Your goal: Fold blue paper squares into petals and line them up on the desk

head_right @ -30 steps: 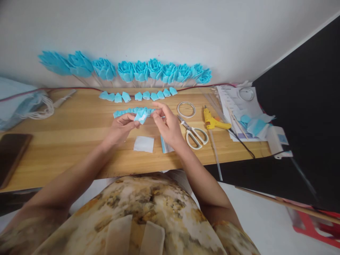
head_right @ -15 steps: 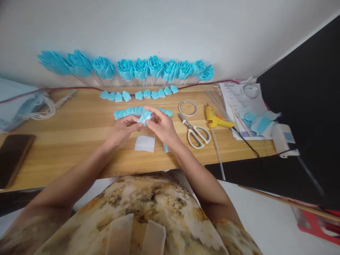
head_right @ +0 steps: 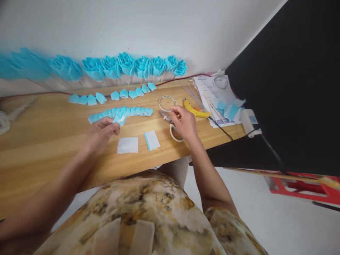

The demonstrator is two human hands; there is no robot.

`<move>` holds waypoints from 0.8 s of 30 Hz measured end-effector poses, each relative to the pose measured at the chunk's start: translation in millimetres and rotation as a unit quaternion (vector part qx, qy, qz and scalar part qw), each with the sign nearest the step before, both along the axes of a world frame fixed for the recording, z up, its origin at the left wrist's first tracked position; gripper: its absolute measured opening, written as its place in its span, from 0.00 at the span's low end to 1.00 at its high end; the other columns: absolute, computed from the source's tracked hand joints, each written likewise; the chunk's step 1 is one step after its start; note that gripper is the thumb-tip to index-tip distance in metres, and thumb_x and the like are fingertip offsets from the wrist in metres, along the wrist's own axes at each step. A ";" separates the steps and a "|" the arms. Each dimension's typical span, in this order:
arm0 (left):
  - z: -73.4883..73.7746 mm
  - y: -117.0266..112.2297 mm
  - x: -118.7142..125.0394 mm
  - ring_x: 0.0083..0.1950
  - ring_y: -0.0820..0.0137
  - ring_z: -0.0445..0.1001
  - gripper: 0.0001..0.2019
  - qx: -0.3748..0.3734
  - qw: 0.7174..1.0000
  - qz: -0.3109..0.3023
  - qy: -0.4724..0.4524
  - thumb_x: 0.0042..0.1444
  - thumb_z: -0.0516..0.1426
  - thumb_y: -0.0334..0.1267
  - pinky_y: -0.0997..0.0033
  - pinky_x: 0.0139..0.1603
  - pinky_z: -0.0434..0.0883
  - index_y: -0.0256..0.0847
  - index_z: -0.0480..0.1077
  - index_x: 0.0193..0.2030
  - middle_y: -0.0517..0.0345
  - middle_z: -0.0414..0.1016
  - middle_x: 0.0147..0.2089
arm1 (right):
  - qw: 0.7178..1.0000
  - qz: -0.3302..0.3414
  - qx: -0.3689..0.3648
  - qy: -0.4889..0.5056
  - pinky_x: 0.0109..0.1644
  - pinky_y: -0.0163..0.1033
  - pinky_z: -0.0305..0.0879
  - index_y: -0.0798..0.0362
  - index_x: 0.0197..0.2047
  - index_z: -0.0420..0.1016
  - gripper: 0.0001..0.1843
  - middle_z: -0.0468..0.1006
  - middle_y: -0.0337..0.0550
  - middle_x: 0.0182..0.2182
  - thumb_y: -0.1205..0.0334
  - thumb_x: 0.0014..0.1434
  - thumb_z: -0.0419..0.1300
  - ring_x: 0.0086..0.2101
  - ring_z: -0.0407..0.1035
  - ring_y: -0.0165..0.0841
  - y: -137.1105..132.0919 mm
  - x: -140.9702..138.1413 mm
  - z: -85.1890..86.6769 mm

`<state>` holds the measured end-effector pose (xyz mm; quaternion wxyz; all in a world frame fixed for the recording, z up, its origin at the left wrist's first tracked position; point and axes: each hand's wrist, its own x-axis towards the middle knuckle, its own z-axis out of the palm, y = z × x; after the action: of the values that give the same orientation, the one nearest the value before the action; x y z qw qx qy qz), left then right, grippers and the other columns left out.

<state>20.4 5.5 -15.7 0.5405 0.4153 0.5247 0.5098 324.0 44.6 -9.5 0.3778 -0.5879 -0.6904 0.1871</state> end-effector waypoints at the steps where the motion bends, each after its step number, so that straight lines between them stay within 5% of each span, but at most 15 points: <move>1: 0.4 -0.4 0.7 0.26 0.75 0.65 0.07 -0.003 1.000 -0.001 0.001 0.45 0.65 0.38 0.72 0.33 0.63 0.41 0.71 0.26 0.64 0.70 0.22 | 0.999 0.005 0.001 -0.045 0.46 0.45 0.72 0.51 0.45 0.81 0.11 0.85 0.46 0.41 0.61 0.63 0.59 0.38 0.77 0.37 0.9 6.2 -4.7; 7: -0.4 0.1 1.6 0.25 0.76 0.65 0.08 0.000 1.000 -0.004 -0.007 0.44 0.66 0.38 0.71 0.32 0.63 0.41 0.70 0.25 0.64 0.69 0.21 | 0.975 0.032 0.022 -0.218 0.48 0.47 0.67 0.53 0.43 0.79 0.07 0.82 0.51 0.40 0.64 0.63 0.61 0.43 0.73 0.43 -5.0 -5.6 -22.6; 12: -2.3 0.6 -0.3 0.26 0.75 0.65 0.08 0.005 1.000 -0.007 0.001 0.47 0.66 0.38 0.71 0.33 0.63 0.41 0.71 0.25 0.63 0.70 0.21 | 0.966 0.006 0.050 -0.255 0.46 0.45 0.64 0.51 0.39 0.78 0.07 0.81 0.50 0.38 0.65 0.64 0.58 0.41 0.71 0.42 -3.0 -14.5 -24.0; 20: -1.5 -0.1 -0.8 0.25 0.76 0.65 0.08 -0.003 1.000 -0.013 -0.009 0.48 0.66 0.37 0.72 0.33 0.63 0.41 0.71 0.26 0.64 0.70 0.21 | 0.987 -0.026 0.013 -0.158 0.43 0.43 0.64 0.52 0.35 0.78 0.10 0.81 0.46 0.34 0.62 0.63 0.56 0.36 0.72 0.38 4.9 -7.9 -29.4; 24: 0.1 -0.6 1.5 0.26 0.76 0.65 0.08 -0.005 1.000 -0.020 -0.013 0.48 0.66 0.37 0.73 0.32 0.62 0.40 0.71 0.26 0.63 0.71 0.21 | 0.998 -0.059 -0.010 -0.030 0.44 0.44 0.67 0.53 0.35 0.77 0.08 0.83 0.46 0.35 0.60 0.60 0.58 0.35 0.74 0.37 14.5 2.4 -38.7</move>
<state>21.9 4.9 -15.6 0.5595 0.4159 0.5122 0.5017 326.4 59.1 -48.2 0.3611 -0.6370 -0.6635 0.1536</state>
